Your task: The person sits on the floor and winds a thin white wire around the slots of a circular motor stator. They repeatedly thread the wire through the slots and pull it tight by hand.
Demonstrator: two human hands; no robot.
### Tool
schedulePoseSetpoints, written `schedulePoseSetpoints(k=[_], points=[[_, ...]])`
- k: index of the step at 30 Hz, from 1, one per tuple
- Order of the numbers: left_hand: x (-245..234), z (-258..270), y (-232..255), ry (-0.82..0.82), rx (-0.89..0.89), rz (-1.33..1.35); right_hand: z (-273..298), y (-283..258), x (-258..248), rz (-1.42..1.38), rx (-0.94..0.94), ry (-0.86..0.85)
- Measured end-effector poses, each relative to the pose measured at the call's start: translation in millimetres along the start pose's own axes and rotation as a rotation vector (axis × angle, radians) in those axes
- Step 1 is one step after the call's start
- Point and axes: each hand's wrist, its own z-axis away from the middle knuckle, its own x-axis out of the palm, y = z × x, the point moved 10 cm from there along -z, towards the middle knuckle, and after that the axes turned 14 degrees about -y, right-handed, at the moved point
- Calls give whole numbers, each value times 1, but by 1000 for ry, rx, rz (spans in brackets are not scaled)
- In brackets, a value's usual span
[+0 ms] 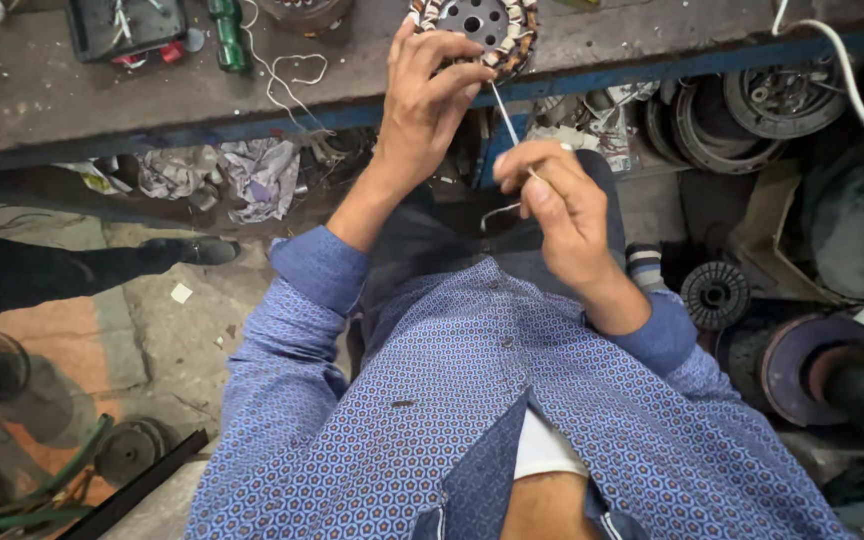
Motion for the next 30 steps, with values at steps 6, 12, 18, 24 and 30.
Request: schedulePoseSetpoints(k=[6, 12, 18, 24, 30], points=[[17, 47, 42, 129, -159, 384, 14, -17, -15, 116, 10, 158], [134, 94, 78, -575, -333, 1444, 14, 20, -33, -201, -42, 208], [15, 139, -39, -220, -577, 702, 49, 144, -63, -624, 169, 423], [-65, 165, -80, -4, -809, 300, 63, 157, 3, -276, 527, 147], [36, 110, -5, -251, -613, 529, 13, 39, 20, 308, 124, -21]])
